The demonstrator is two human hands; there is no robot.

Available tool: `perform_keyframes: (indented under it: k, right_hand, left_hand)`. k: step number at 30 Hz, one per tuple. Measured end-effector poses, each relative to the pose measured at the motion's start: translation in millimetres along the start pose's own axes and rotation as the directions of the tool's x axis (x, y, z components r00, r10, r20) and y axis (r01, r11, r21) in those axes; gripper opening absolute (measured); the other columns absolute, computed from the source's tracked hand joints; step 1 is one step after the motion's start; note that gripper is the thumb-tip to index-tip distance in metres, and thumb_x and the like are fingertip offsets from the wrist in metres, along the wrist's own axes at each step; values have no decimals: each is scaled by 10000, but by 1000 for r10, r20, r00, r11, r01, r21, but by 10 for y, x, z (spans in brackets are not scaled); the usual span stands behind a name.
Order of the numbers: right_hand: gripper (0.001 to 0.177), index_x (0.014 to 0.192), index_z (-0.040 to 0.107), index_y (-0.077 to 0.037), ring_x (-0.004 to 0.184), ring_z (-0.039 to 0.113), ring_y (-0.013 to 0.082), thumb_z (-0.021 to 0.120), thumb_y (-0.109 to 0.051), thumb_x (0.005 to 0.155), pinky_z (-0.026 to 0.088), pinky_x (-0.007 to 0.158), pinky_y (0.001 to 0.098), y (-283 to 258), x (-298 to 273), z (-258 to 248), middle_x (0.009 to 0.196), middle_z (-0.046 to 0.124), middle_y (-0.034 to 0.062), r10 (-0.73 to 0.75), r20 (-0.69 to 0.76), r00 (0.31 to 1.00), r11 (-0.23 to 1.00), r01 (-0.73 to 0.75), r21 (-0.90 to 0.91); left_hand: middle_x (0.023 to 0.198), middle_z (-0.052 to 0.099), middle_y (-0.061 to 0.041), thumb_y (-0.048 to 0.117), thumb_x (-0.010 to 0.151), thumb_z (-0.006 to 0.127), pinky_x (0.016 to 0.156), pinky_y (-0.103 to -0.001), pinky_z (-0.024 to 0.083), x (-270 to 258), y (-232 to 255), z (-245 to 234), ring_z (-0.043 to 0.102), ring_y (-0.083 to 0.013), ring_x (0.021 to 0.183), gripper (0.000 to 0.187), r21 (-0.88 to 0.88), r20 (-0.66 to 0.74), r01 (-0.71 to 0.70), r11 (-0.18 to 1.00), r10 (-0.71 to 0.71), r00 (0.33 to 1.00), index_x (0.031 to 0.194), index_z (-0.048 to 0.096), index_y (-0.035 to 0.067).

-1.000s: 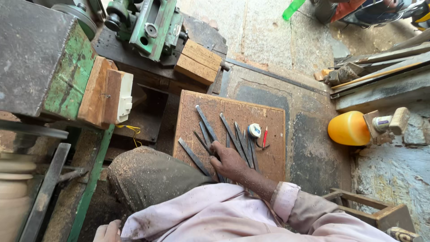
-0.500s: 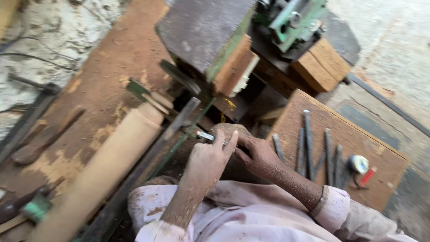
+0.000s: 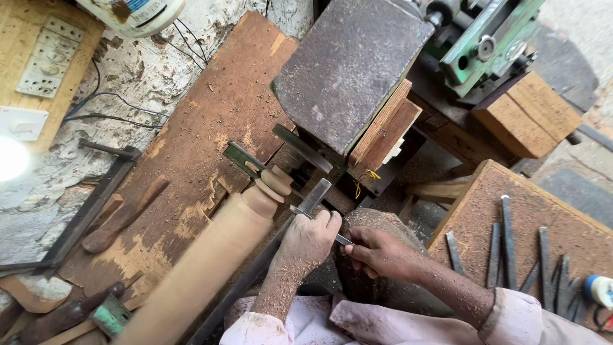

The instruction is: The person uses a chisel to shape a cylindrical wooden piece mounted on a lathe. They hold the tool with both hands, applying pressure to carve the spinning wood, creating a series of grooves and decorative rings. Wood shavings are produced and fall onto the workbench and the person's clothing.

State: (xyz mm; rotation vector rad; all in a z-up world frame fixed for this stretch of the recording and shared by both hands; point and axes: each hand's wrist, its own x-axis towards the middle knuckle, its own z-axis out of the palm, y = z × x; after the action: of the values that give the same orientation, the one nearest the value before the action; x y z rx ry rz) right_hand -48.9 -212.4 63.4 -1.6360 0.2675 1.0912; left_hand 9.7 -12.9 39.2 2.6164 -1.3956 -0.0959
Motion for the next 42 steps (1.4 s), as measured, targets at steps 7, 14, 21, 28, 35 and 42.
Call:
perform_keyframes:
  k: [7,14,21,28,35,42]
  right_hand:
    - [247,1090,580,-137,542,567,78,417,-321,1078,516,528,276,-129,91,58,698,589,-15,64,60,996,996,-67,59]
    - [255,1039,619,-155,540,537,76,457,-351,1063,493,519,282,-162,160,151,632,549,-27,82,2,997,992,-81,98]
    - [311,986,626,-94,541,528,85,476,-353,1070,477,511,302,-172,168,171,616,544,-24,73,-24,997,992,-70,105]
    - [317,1005,673,-89,540,517,86,490,-340,1066,468,527,301,-147,180,136,605,537,-18,56,-17,998,989,-53,141]
    - [342,1037,715,-101,567,545,90,491,-358,1057,508,554,301,-137,239,45,613,545,-17,41,-23,999,998,-40,43]
    - [366,1042,712,-97,597,603,91,501,-396,1043,552,587,308,-204,236,-97,646,587,-17,24,-25,999,999,-25,-38]
  left_hand:
    - [854,600,-50,201,882,634,606,-371,474,-49,-106,149,634,-218,676,398,-14,-28,54,998,-54,998,1226,616,1]
    - [838,603,-38,159,905,607,613,-392,466,-84,-135,243,628,-229,650,378,-47,-18,113,993,-113,993,1259,619,25]
    - [822,602,-53,167,882,611,612,-406,460,-71,-129,248,619,-246,615,387,-55,-32,126,990,-128,991,1243,619,30]
    - [828,601,-55,156,880,621,622,-409,459,-53,-116,258,631,-246,639,404,-74,-43,137,988,-140,989,1260,604,21]
    - [836,605,-65,145,886,639,614,-406,456,7,-108,209,641,-246,648,385,-99,-26,164,981,-167,986,1248,612,17]
    - [844,619,-66,150,867,657,617,-420,465,77,-99,195,652,-256,639,413,-145,-21,193,970,-198,980,1260,618,28]
